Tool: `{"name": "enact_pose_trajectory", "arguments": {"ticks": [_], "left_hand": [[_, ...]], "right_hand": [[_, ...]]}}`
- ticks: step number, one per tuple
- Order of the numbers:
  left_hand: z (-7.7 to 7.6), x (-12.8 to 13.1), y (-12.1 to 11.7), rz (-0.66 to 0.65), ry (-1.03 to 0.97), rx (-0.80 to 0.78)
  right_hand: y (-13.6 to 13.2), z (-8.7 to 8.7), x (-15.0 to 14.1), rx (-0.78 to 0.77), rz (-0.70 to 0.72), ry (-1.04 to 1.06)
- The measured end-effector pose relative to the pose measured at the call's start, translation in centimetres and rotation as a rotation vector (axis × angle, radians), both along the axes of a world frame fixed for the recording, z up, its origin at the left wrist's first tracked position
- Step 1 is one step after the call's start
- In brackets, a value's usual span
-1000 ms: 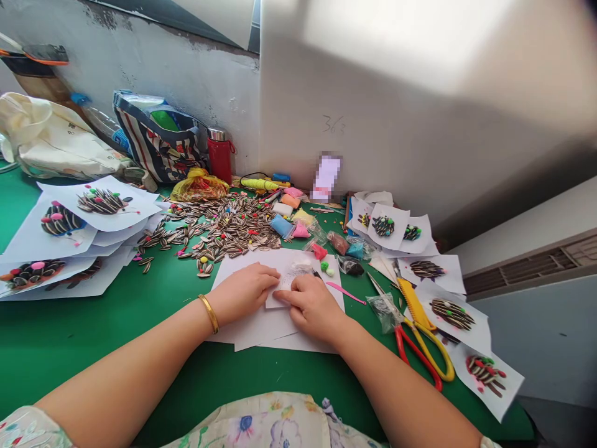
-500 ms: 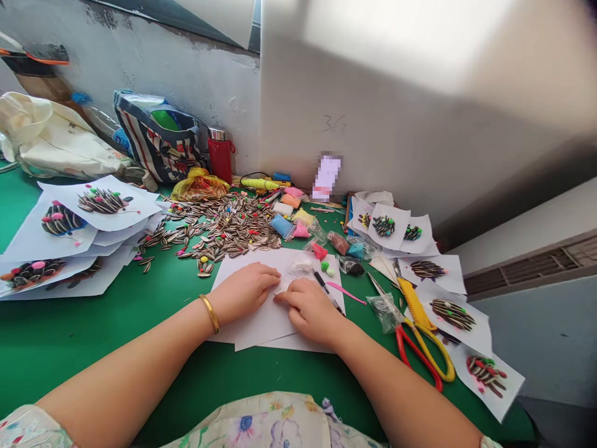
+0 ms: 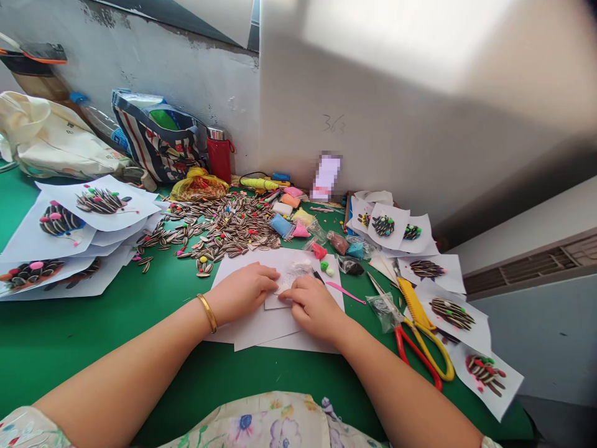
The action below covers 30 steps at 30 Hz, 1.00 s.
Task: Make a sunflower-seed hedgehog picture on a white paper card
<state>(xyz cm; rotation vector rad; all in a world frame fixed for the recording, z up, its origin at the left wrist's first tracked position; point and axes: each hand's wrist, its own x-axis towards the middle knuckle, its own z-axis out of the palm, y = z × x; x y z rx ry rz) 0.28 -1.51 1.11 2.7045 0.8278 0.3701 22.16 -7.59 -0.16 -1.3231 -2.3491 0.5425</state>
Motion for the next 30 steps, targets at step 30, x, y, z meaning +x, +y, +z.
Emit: {"name": "enact_pose_trajectory", "arguments": {"ticks": [30], "left_hand": [[0.8,-0.5,-0.2,-0.119,0.109,0.074]], "right_hand": [[0.8,-0.2,1.5,0.036,-0.094,0.019]]}}
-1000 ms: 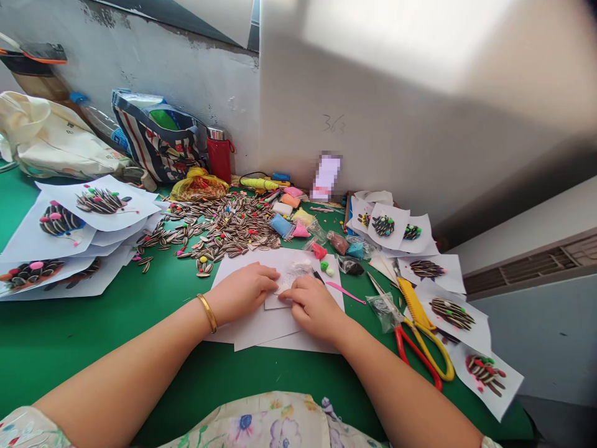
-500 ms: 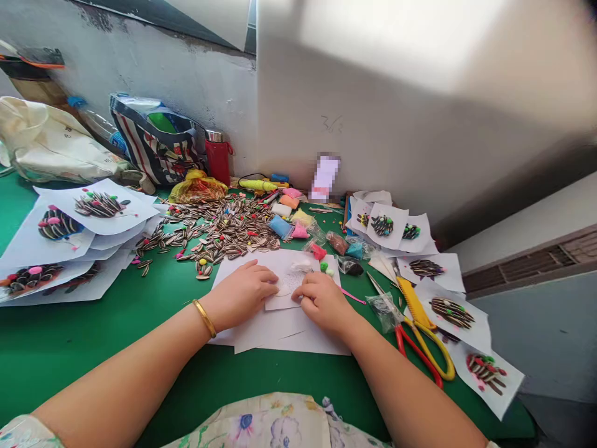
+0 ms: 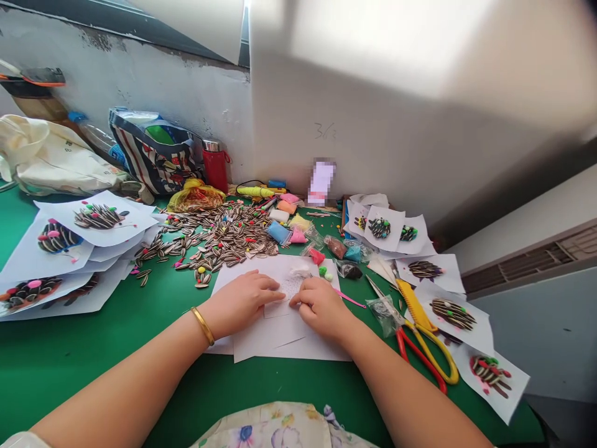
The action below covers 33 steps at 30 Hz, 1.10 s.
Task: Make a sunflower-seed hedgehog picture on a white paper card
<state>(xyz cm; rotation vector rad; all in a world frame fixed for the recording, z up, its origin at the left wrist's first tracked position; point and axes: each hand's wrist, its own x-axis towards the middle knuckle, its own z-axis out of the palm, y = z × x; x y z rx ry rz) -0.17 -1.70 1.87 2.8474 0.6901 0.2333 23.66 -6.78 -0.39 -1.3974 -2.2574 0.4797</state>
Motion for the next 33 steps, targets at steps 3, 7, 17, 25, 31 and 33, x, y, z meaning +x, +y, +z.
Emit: {"name": "enact_pose_trajectory", "arguments": {"ticks": [3,7,17,25,31,33], "left_hand": [[0.1,-0.2,0.2,-0.027,-0.027,-0.004],[0.3,-0.4,0.2,-0.034,-0.031,0.02],[-1.3,-0.4,1.8,0.05,-0.277,-0.146],[-1.0,-0.3,1.8,0.011,-0.243,-0.171],[-1.2,-0.2,1.8,0.007,-0.229,-0.167],[-1.1,-0.2,1.8,0.008,-0.232,-0.165]], "right_hand": [[0.1,-0.1,0.0,0.008,0.004,0.008],[0.1,0.0,0.0,0.01,0.006,0.013],[0.0,0.4,-0.2,-0.029,-0.004,-0.051],[0.3,0.9,-0.6,-0.07,-0.026,-0.079],[0.1,0.8,-0.7,-0.057,-0.031,-0.081],[0.1,0.7,-0.7,-0.046,-0.032,-0.073]]}}
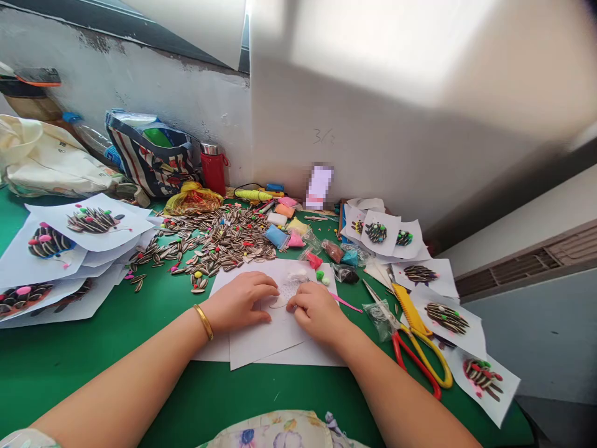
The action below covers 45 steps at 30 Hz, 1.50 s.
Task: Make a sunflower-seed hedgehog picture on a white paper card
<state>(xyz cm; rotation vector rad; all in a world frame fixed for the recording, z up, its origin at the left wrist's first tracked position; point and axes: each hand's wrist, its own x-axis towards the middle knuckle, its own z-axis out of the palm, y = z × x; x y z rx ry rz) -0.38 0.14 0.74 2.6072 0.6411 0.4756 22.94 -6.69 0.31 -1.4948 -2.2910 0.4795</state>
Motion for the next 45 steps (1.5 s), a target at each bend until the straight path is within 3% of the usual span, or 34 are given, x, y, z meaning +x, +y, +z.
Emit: {"name": "enact_pose_trajectory", "arguments": {"ticks": [15,24,40,45], "left_hand": [[0.3,0.3,-0.3,0.029,0.015,-0.024],[-0.1,0.4,-0.4,0.075,-0.019,-0.059],[0.1,0.5,-1.1,0.025,0.081,0.096],[0.3,0.1,-1.0,0.002,0.103,0.06]], "right_hand": [[-0.5,-0.3,0.9,0.221,0.037,-0.039],[-0.7,-0.5,-0.1,0.184,0.089,-0.158],[-0.5,-0.7,0.5,0.191,0.023,-0.088],[-0.4,-0.8,0.6,0.2,0.02,-0.072]]}}
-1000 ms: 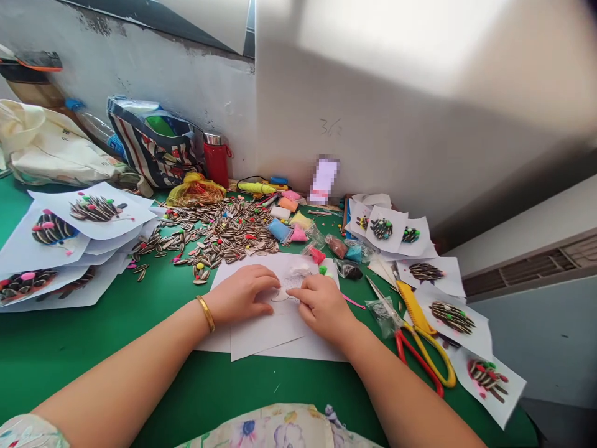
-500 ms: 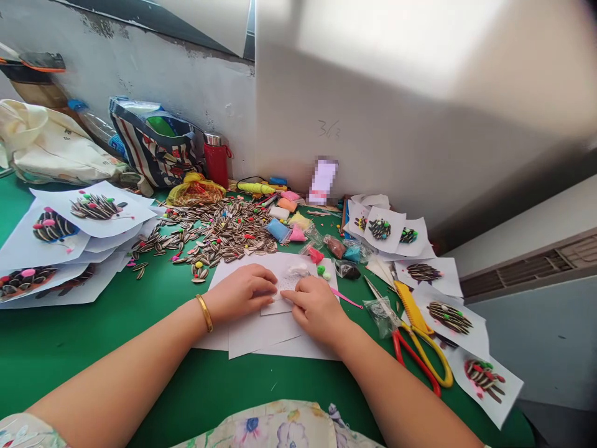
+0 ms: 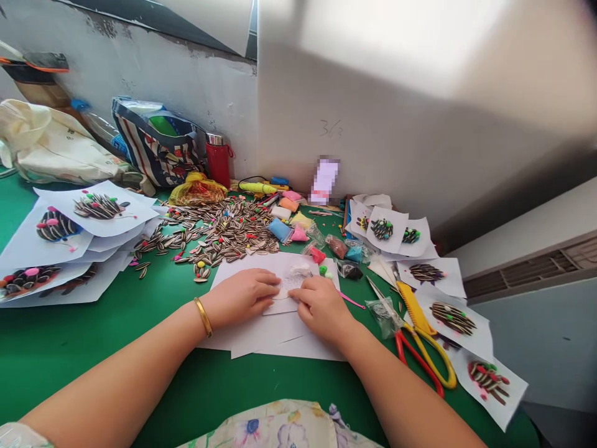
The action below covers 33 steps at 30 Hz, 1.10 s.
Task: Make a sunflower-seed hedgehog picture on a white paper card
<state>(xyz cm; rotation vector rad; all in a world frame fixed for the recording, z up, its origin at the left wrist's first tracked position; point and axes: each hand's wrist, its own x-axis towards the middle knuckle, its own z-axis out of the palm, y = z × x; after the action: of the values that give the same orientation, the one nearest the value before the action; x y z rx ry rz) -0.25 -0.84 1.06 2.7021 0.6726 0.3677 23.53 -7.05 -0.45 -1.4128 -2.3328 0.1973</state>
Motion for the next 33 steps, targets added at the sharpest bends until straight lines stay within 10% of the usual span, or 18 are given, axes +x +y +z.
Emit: {"name": "enact_pose_trajectory", "arguments": {"ticks": [33], "left_hand": [[1.1,0.2,-0.8,0.032,0.066,-0.05]], "right_hand": [[0.0,-0.1,-0.1,-0.028,-0.027,-0.008]]}}
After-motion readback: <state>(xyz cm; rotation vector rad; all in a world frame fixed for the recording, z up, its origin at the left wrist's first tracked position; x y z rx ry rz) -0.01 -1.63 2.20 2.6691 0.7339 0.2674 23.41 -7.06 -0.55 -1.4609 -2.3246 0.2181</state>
